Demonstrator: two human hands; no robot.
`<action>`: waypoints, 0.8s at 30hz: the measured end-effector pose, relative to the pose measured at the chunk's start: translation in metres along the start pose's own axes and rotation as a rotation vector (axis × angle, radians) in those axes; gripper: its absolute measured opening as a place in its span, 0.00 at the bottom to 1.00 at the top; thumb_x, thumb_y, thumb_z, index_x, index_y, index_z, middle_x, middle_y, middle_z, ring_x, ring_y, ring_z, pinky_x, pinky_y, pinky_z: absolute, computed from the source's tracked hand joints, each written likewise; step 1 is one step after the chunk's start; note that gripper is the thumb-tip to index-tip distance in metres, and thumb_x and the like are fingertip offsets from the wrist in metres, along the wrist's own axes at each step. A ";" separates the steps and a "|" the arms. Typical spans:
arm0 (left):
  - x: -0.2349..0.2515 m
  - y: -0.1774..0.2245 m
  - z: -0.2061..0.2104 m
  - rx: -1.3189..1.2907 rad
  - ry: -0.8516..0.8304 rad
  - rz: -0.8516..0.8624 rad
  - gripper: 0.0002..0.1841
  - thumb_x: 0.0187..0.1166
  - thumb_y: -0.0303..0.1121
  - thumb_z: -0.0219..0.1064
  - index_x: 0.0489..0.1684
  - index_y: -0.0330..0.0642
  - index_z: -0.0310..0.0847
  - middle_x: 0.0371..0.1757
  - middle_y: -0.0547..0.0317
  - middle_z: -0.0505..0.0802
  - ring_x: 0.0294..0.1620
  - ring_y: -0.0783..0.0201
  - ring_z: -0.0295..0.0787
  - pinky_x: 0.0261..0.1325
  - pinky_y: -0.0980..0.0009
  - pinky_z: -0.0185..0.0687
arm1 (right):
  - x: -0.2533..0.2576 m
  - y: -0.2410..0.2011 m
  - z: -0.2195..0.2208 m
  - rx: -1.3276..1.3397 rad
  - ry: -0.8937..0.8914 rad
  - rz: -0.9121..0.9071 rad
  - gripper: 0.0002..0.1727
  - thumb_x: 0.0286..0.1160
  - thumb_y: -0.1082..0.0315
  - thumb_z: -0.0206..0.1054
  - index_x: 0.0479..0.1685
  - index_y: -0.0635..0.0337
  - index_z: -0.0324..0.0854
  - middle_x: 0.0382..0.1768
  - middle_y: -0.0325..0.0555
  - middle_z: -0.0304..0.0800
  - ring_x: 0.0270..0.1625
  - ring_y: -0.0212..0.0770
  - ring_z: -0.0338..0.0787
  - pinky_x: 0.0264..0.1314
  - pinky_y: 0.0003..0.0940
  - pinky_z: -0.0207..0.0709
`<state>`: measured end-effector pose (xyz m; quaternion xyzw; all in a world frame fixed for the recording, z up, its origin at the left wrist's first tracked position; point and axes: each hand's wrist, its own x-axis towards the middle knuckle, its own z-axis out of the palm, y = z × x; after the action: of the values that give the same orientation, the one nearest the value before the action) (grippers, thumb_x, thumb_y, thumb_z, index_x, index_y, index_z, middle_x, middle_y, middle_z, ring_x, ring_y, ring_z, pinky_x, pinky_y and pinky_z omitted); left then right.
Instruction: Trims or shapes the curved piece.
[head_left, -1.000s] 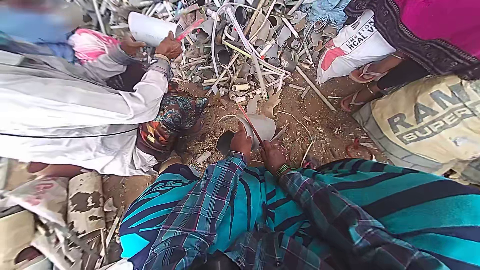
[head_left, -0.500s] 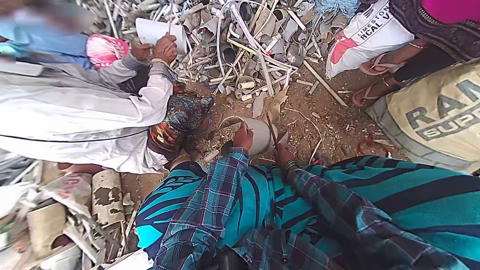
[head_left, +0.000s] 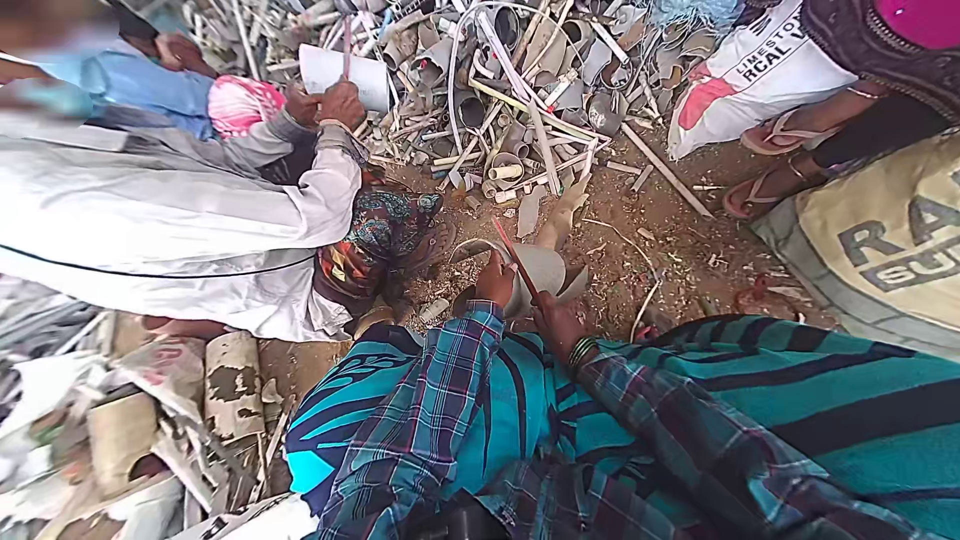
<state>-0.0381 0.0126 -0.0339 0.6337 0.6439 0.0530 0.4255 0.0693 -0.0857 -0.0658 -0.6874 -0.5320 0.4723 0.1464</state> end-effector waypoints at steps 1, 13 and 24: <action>-0.002 0.000 0.000 0.015 -0.001 -0.006 0.32 0.93 0.33 0.52 0.90 0.24 0.44 0.78 0.23 0.75 0.81 0.37 0.71 0.85 0.49 0.58 | 0.002 0.006 0.001 0.006 -0.005 0.049 0.23 0.95 0.65 0.47 0.80 0.71 0.64 0.57 0.72 0.87 0.62 0.66 0.89 0.67 0.58 0.77; 0.000 0.000 0.001 0.047 -0.039 0.016 0.31 0.92 0.29 0.53 0.92 0.32 0.46 0.78 0.27 0.77 0.81 0.38 0.73 0.85 0.48 0.60 | 0.010 0.016 -0.002 0.041 0.049 0.159 0.22 0.96 0.65 0.46 0.79 0.71 0.64 0.58 0.72 0.86 0.63 0.65 0.89 0.67 0.58 0.76; -0.003 -0.010 -0.002 -0.038 -0.019 0.014 0.32 0.87 0.20 0.56 0.90 0.27 0.49 0.85 0.28 0.69 0.88 0.42 0.65 0.89 0.56 0.56 | 0.013 0.011 -0.012 -0.019 0.025 0.232 0.24 0.96 0.63 0.44 0.82 0.68 0.61 0.64 0.72 0.84 0.70 0.66 0.86 0.72 0.59 0.74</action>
<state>-0.0477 0.0090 -0.0379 0.6305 0.6342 0.0621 0.4432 0.0854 -0.0745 -0.0737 -0.7516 -0.4514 0.4724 0.0908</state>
